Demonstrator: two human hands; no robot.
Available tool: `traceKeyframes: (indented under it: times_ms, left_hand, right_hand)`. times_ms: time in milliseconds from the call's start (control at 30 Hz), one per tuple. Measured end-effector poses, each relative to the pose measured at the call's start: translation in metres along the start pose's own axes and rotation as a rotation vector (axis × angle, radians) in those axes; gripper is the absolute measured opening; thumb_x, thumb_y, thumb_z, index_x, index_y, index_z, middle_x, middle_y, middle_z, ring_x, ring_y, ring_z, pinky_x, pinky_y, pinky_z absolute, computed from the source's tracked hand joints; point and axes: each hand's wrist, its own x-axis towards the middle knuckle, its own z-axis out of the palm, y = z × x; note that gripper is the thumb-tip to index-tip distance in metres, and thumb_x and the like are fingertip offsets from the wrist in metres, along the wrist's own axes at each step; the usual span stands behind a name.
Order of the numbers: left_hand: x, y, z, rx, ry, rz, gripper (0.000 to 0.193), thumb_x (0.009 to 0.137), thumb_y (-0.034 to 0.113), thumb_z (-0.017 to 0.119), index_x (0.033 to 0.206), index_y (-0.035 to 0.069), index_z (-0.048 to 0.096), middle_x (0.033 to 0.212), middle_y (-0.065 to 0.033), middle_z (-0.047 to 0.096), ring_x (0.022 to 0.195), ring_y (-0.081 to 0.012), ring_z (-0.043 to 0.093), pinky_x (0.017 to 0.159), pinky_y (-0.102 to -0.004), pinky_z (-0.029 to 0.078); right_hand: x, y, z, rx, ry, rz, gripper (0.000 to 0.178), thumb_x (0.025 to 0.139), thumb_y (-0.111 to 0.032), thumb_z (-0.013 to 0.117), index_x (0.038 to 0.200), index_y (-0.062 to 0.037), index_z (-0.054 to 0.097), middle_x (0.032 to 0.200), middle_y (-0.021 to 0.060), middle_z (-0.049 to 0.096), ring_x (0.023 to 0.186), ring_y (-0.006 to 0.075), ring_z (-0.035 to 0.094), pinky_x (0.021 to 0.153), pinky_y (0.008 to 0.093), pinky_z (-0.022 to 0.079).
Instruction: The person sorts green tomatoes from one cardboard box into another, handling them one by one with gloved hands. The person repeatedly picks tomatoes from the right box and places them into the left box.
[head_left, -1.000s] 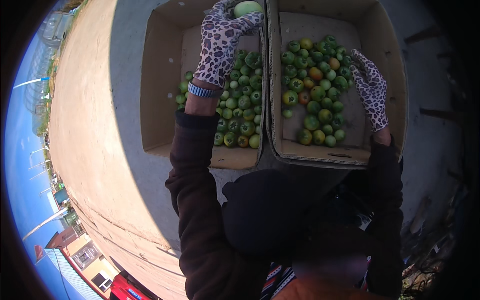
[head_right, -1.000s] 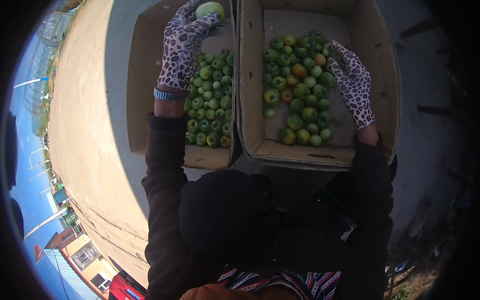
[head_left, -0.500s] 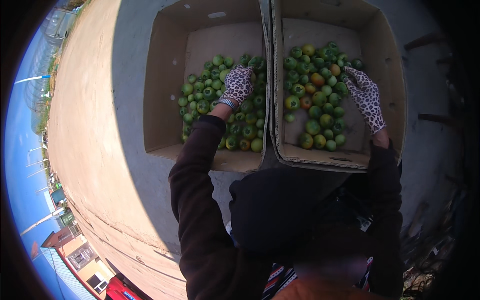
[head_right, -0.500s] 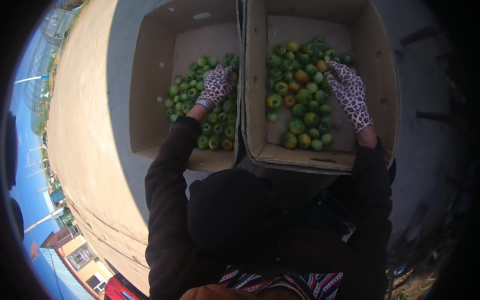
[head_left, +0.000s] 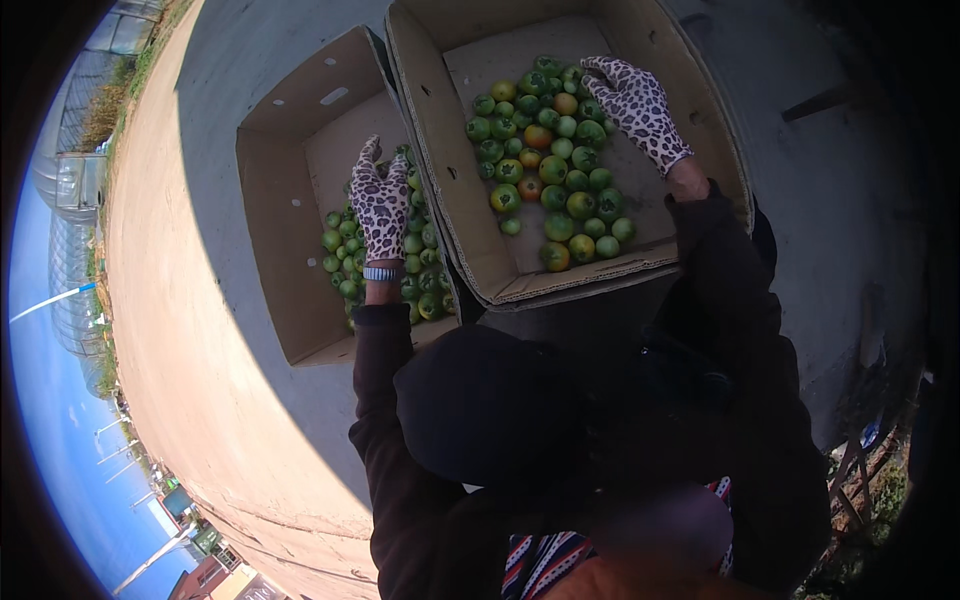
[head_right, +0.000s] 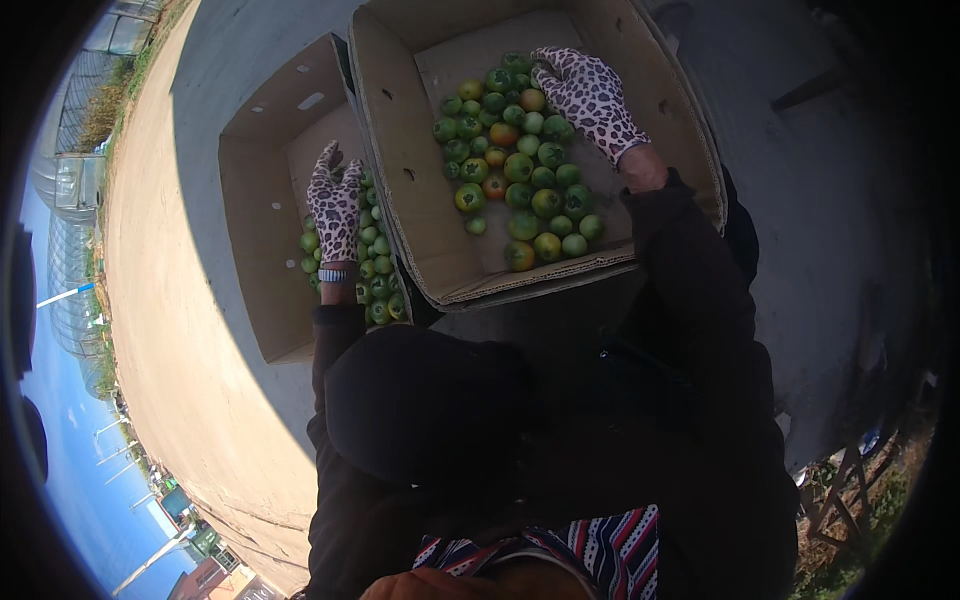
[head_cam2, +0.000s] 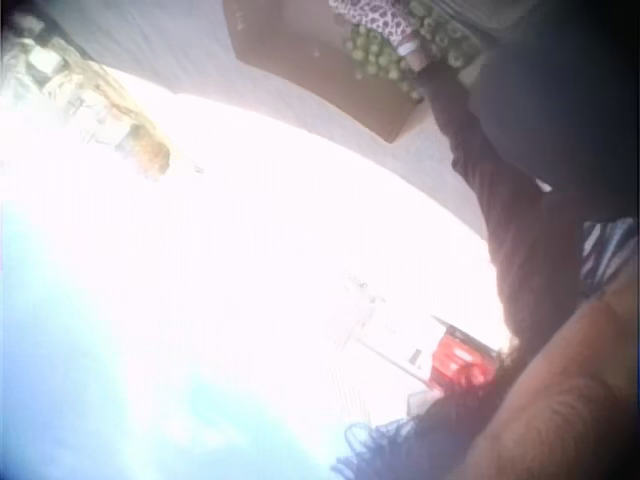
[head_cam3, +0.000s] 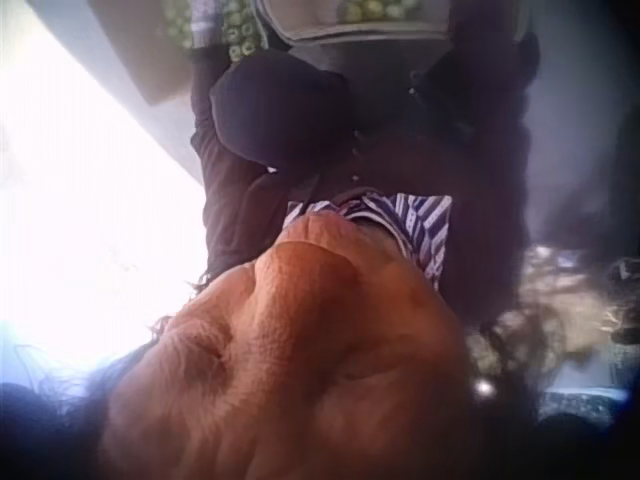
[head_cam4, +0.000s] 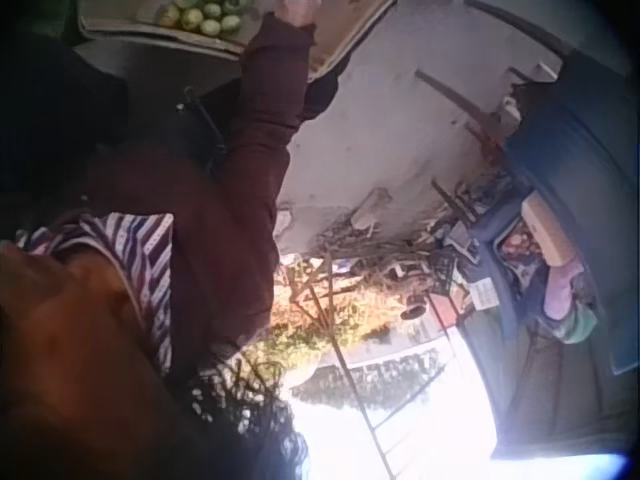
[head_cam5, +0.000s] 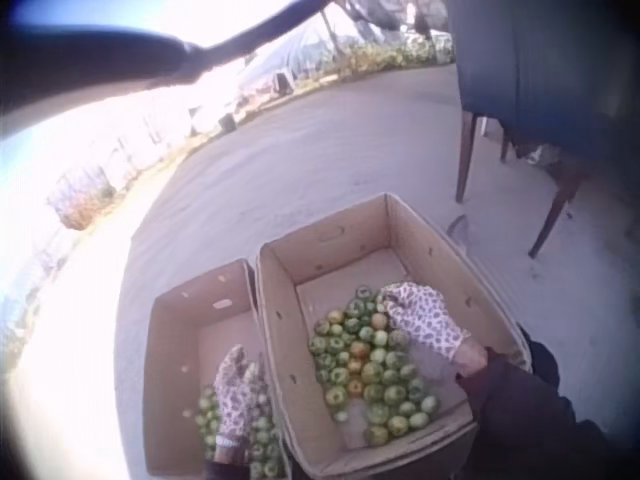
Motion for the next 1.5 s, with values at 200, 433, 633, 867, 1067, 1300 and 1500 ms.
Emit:
traceKeyframes:
  times_ms: [200,433,633,867,1067,1300,1500]
  left_hand:
    - [-0.043,0.137,0.027,-0.228,-0.149,0.113,0.036,0.085,0.011,0.061,0.12,0.003,0.055,0.111,-0.0144,0.06,0.099,-0.0221,0.061,0.086,-0.032,0.049]
    - [-0.049,0.103,0.05,0.224,-0.242,0.302,0.033,0.081,0.014,0.064,0.114,0.006,0.06,0.107,-0.0146,0.062,0.093,-0.0248,0.063,0.082,-0.0344,0.05]
    - [-0.047,0.105,0.054,0.252,-0.214,0.29,0.03,0.083,0.019,0.061,0.11,0.006,0.061,0.104,-0.0156,0.062,0.096,-0.0296,0.06,0.085,-0.0372,0.047]
    - [-0.047,0.115,0.045,0.139,-0.152,0.23,0.031,0.083,0.022,0.06,0.109,0.005,0.061,0.105,-0.0166,0.061,0.098,-0.0314,0.059,0.087,-0.0393,0.046]
    - [-0.048,0.128,0.038,0.053,-0.273,0.237,0.046,0.081,0.02,0.065,0.124,0.008,0.053,0.12,-0.0162,0.056,0.113,-0.0296,0.052,0.097,-0.0382,0.042]
    - [-0.048,0.134,0.025,-0.264,-0.204,0.278,0.055,0.074,0.012,0.071,0.125,0.009,0.051,0.118,-0.0143,0.057,0.11,-0.0275,0.055,0.095,-0.0359,0.045]
    - [-0.045,0.127,0.007,-0.473,-0.023,-0.004,0.042,0.072,0.012,0.075,0.109,0.004,0.056,0.102,-0.0126,0.063,0.096,-0.0238,0.062,0.086,-0.0329,0.05]
  right_hand:
    - [0.009,0.036,0.0,-0.036,0.076,0.139,0.03,0.084,-0.02,0.059,0.111,-0.0085,0.062,0.105,0.0144,0.064,0.1,0.0298,0.06,0.09,0.0381,0.046]
    - [-0.022,0.027,0.011,-0.188,-0.79,0.273,0.042,0.071,-0.013,0.069,0.11,-0.0015,0.06,0.111,0.018,0.06,0.103,0.0327,0.058,0.085,0.0393,0.048]
    - [-0.03,0.034,0.024,-0.234,-0.89,0.303,0.063,0.064,-0.022,0.079,0.117,0.0002,0.054,0.117,0.0185,0.057,0.108,0.031,0.056,0.087,0.0386,0.048]
    - [-0.033,0.031,0.032,-0.362,-0.781,0.28,0.06,0.065,-0.03,0.078,0.113,0.0007,0.057,0.111,0.0178,0.06,0.102,0.0303,0.059,0.085,0.0382,0.048]
    - [-0.004,-0.019,-0.002,-0.043,-0.548,0.339,0.042,0.076,-0.033,0.07,0.1,0.0004,0.064,0.091,0.0136,0.067,0.078,0.0198,0.064,0.069,0.0313,0.051]
    - [-0.03,-0.078,0.016,0.675,-0.417,0.161,0.023,0.091,-0.017,0.054,0.103,0.0008,0.064,0.096,0.009,0.066,0.081,0.0139,0.061,0.068,0.027,0.049]
    - [-0.042,-0.088,-0.003,0.584,-0.353,0.232,0.023,0.088,-0.017,0.059,0.104,-0.0014,0.065,0.092,0.008,0.068,0.082,0.0135,0.063,0.072,0.0256,0.05]
